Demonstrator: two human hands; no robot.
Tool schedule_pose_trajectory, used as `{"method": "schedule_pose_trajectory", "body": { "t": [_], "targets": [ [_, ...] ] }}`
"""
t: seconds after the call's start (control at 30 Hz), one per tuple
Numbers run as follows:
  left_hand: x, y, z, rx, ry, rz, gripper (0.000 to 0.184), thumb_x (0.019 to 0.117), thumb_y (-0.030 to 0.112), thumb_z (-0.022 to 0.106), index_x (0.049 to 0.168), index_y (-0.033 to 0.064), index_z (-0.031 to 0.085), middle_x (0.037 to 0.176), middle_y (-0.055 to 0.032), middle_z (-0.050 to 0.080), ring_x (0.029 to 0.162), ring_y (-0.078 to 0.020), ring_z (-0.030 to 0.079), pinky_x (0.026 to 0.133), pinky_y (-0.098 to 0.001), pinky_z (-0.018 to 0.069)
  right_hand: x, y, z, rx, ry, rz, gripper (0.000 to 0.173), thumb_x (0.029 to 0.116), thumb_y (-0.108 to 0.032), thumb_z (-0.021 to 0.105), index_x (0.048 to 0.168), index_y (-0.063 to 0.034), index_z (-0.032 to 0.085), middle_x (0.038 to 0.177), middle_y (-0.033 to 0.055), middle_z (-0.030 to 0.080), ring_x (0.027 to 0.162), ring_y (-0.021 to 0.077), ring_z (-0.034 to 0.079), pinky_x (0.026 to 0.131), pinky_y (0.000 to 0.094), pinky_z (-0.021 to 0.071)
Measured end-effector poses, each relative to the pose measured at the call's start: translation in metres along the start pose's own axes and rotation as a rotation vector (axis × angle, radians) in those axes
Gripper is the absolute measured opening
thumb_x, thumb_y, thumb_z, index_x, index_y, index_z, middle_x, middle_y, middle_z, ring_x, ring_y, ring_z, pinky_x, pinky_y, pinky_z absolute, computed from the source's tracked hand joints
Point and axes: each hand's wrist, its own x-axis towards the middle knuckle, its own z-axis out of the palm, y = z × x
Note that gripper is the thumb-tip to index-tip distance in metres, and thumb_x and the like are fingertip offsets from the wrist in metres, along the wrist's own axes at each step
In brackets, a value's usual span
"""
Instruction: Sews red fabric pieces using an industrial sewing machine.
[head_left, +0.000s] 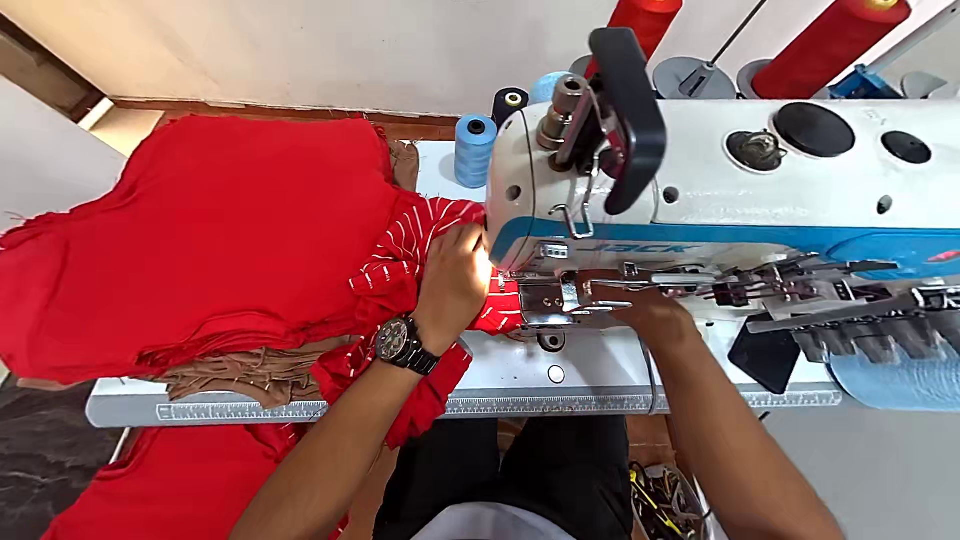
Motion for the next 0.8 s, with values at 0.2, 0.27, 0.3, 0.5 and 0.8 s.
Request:
{"method": "schedule_pose_trajectory", "body": {
  "t": [0.2,0.27,0.3,0.5,0.8],
  "targets": [
    [0.059,-0.033,-0.004,0.151,-0.019,0.110,0.019,0.0956,0.004,0.060,0.111,-0.0056,0.067,0.110,-0.0223,0.069,0.109,-0.0400,0.066,0.089,-0.0538,0.0536,-0.002,0.000,-0.017,-0.171,0.158,-0.047,0.031,0.0962,-0.027,0.071,0.113,-0.0004,0.073,0.109,0.0250,0.071,0.104,0.0414,0.068,0.089,0.0626,0.0507],
    [0.084,-0.049,-0.002,0.183,-0.044,0.071,0.020,0.0991,0.000,0.052,0.113,-0.0058,0.066,0.114,-0.0225,0.067,0.114,-0.0405,0.064,0.092,-0.0536,0.0524,0.000,-0.016,-0.025,-0.205,0.125,0.004,0.031,0.0966,-0.023,0.070,0.114,0.0027,0.072,0.112,0.0304,0.069,0.107,0.0488,0.066,0.091,0.0689,0.0472],
    [0.093,-0.053,-0.001,0.180,-0.052,0.055,0.022,0.1003,0.000,0.050,0.114,-0.0057,0.066,0.117,-0.0224,0.067,0.117,-0.0403,0.063,0.094,-0.0542,0.0516,0.003,-0.025,-0.030,-0.196,0.091,0.035,0.031,0.0972,-0.020,0.069,0.115,0.0052,0.072,0.114,0.0326,0.068,0.110,0.0503,0.065,0.094,0.0692,0.0456],
    [0.095,-0.057,-0.005,0.169,-0.154,0.049,0.024,0.1030,0.004,0.050,0.121,0.0015,0.066,0.122,-0.0165,0.066,0.119,-0.0348,0.061,0.093,-0.0523,0.0493,0.028,-0.072,-0.045,-0.229,-0.291,0.264,0.034,0.1059,-0.011,0.053,0.130,0.0112,0.061,0.133,0.0300,0.061,0.129,0.0394,0.057,0.112,0.0483,0.0396],
    [-0.072,-0.038,-0.062,-0.112,0.002,0.436,0.022,0.0964,0.033,0.067,0.092,0.0136,0.076,0.109,-0.0081,0.070,0.119,-0.0276,0.063,0.116,-0.0558,0.0396,-0.037,-0.057,-0.008,0.059,0.311,-0.532,0.035,0.0968,-0.036,0.067,0.119,-0.0101,0.074,0.124,0.0163,0.070,0.115,0.0350,0.067,0.092,0.0566,0.0555]
  ]
}}
